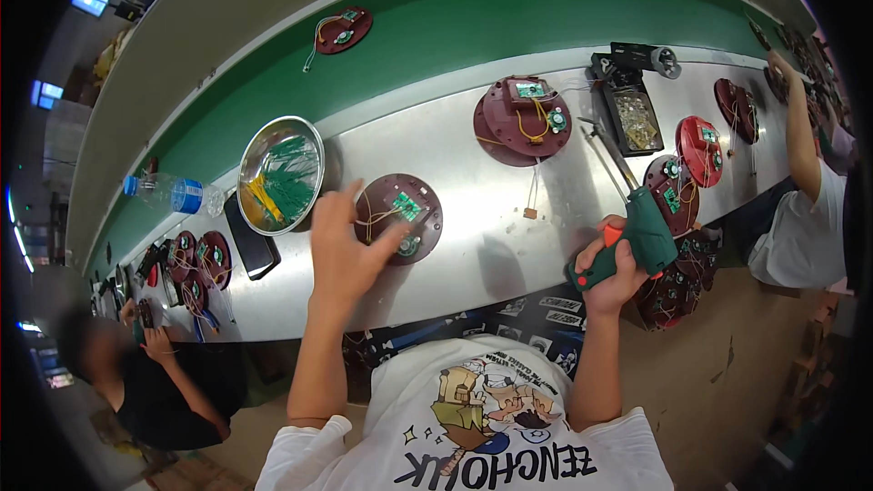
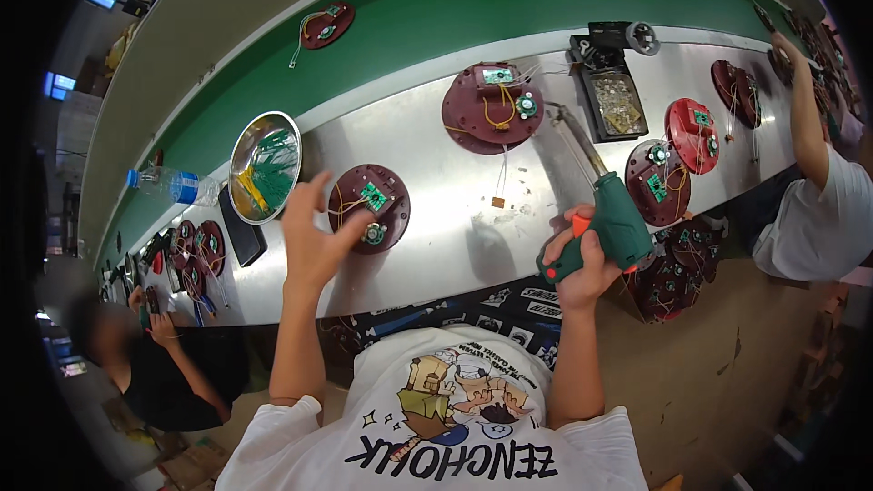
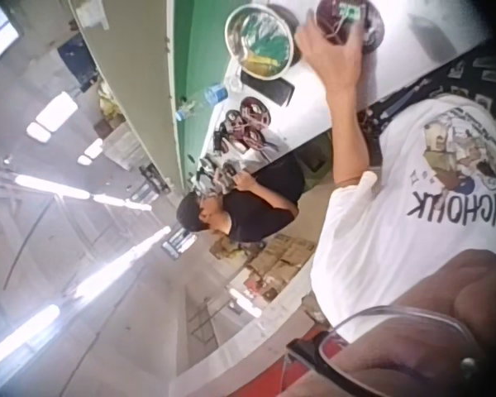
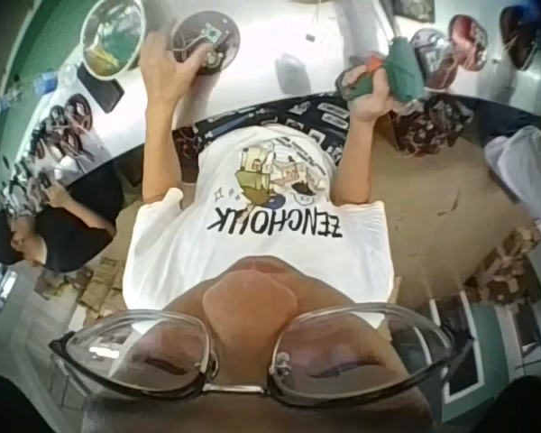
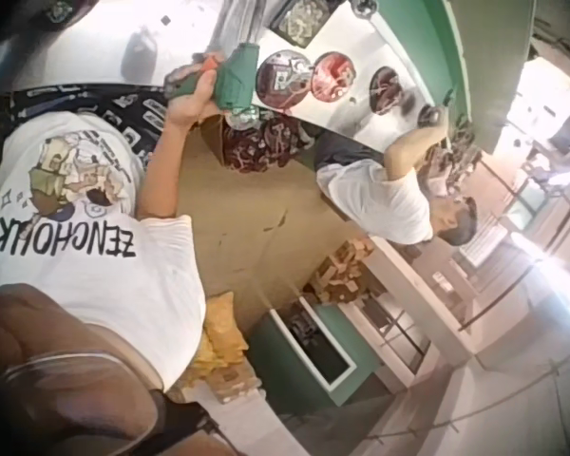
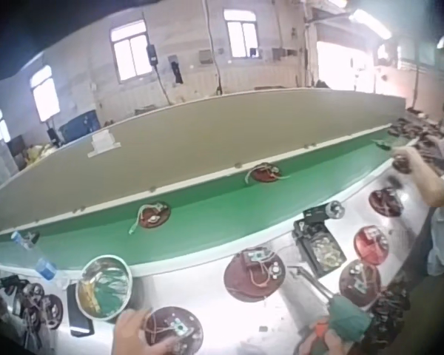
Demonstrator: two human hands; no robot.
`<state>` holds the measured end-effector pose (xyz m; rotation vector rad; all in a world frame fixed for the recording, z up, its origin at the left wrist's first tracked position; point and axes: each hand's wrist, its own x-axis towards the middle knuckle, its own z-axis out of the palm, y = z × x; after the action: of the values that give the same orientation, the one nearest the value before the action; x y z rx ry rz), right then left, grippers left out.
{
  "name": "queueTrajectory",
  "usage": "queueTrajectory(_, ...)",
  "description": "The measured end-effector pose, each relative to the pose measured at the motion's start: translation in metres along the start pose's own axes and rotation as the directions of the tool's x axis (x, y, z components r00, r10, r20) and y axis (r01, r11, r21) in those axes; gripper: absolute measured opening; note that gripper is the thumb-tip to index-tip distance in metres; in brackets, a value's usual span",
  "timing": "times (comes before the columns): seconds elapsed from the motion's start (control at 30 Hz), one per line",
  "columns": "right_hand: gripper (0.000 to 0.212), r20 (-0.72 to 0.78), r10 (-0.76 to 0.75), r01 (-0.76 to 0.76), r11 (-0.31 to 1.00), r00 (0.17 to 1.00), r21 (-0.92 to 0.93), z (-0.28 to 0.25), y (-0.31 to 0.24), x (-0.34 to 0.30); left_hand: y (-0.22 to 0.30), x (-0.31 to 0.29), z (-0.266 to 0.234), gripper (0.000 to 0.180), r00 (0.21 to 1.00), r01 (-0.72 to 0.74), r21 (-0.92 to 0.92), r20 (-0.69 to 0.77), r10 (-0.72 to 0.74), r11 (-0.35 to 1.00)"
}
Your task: Soldering components onto small green circuit boards on an industrial assembly line.
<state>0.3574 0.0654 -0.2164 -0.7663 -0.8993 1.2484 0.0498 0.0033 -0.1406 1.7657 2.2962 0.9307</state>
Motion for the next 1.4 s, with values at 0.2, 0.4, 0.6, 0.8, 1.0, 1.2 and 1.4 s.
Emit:
queueTrajectory(0.2,0.031,-0.204,-0.096,0.099,0.995,0.974,0.002,0.001,0.006,0.001,-0.006,0.087,0.038,0.058,0.971,-0.190,0.079,0.166,0.175,0.979)
queueTrajectory(0.4,0.027,-0.292,-0.091,0.104,0.994,0.952,0.030,0.010,0.003,0.005,0.062,0.164,0.089,0.060,0.947,-0.310,0.036,-0.076,0.312,0.950)
queueTrajectory(0.6,0.026,-0.289,-0.123,0.129,0.992,0.949,0.001,0.008,0.004,0.005,0.118,0.165,0.115,0.059,0.913,-0.310,0.259,0.348,0.211,0.915)
queueTrajectory(0.8,0.024,-0.258,-0.117,0.120,0.993,0.959,-0.003,0.004,0.009,0.004,0.082,0.162,0.089,0.032,0.853,-0.460,0.093,0.322,0.411,0.883)
queueTrajectory(1.0,0.024,-0.272,-0.129,0.127,0.992,0.954,-0.027,0.008,0.005,0.005,0.040,0.128,0.038,0.015,0.814,-0.565,0.078,0.218,0.539,0.822)
queueTrajectory(1.2,0.028,-0.278,-0.109,0.100,0.994,0.954,-0.045,0.009,0.004,0.005,0.046,0.120,0.039,0.020,0.885,-0.449,-0.005,0.133,0.445,0.894)
queueTrajectory(1.4,0.027,-0.354,-0.124,0.117,0.992,0.927,-0.039,0.014,0.005,0.007,0.013,0.128,0.059,0.027,0.900,-0.330,0.202,0.363,0.243,0.922)
